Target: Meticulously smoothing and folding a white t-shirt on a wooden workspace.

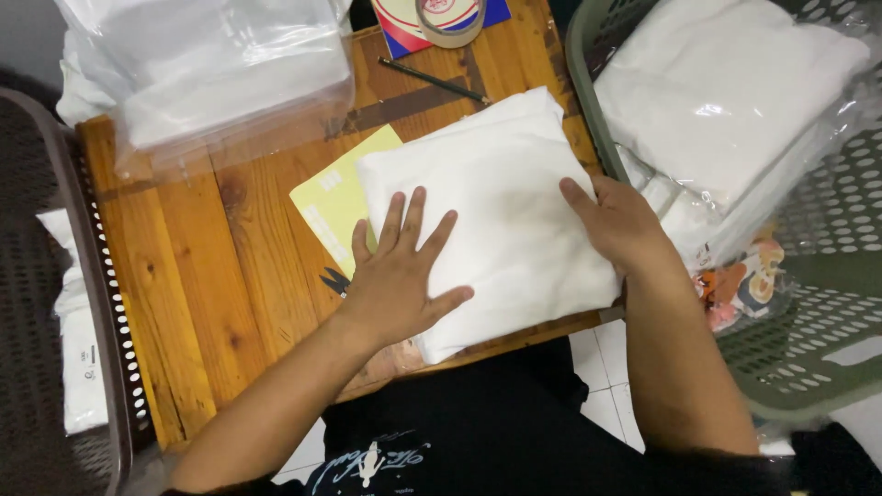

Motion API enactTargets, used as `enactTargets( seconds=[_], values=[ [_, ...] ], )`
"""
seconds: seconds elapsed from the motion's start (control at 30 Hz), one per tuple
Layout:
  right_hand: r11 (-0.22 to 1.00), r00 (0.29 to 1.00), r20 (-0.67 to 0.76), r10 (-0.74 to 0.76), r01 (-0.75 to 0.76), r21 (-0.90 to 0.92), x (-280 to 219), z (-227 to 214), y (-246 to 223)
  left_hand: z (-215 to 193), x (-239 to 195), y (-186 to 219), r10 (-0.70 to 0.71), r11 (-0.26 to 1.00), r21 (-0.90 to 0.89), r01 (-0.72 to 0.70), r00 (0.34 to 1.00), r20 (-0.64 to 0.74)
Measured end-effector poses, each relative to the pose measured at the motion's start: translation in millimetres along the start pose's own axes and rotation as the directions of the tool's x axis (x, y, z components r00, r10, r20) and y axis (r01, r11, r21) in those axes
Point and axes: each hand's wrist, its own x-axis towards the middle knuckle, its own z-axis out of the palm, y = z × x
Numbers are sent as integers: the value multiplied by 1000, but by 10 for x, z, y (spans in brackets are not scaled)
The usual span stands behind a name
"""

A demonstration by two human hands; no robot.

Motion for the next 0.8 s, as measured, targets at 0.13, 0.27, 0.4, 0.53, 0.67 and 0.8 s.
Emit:
enactTargets(
  seconds=[0.13,0.27,0.4,0.53,0.67,0.8],
  values=[
    [977,980,-64,-190,183,-105,-113,35,-281,-40,53,-2,-66,998,-16,65,995,-76],
    [925,924,-46,-379,376,-59,-149,-20,-320,-49,358,-206,-142,986,23,167,897,-418],
    [943,991,-51,-125,103,-318,-235,48,-338,92,947,-784,-158,975,53,216,841,-517],
    [883,992,39,-122,126,-453,-521,-66,-349,17,1017,-844,-102,992,6,127,822,-561],
    [825,945,-36,-324,264,-499,-477,-47,217,-34,1038,-849,-113,993,-26,118,836,-537],
    [708,807,-134,-575,408,-577,-362,71,645,14,1084,-841,-73,997,-12,80,816,-573]
  ],
)
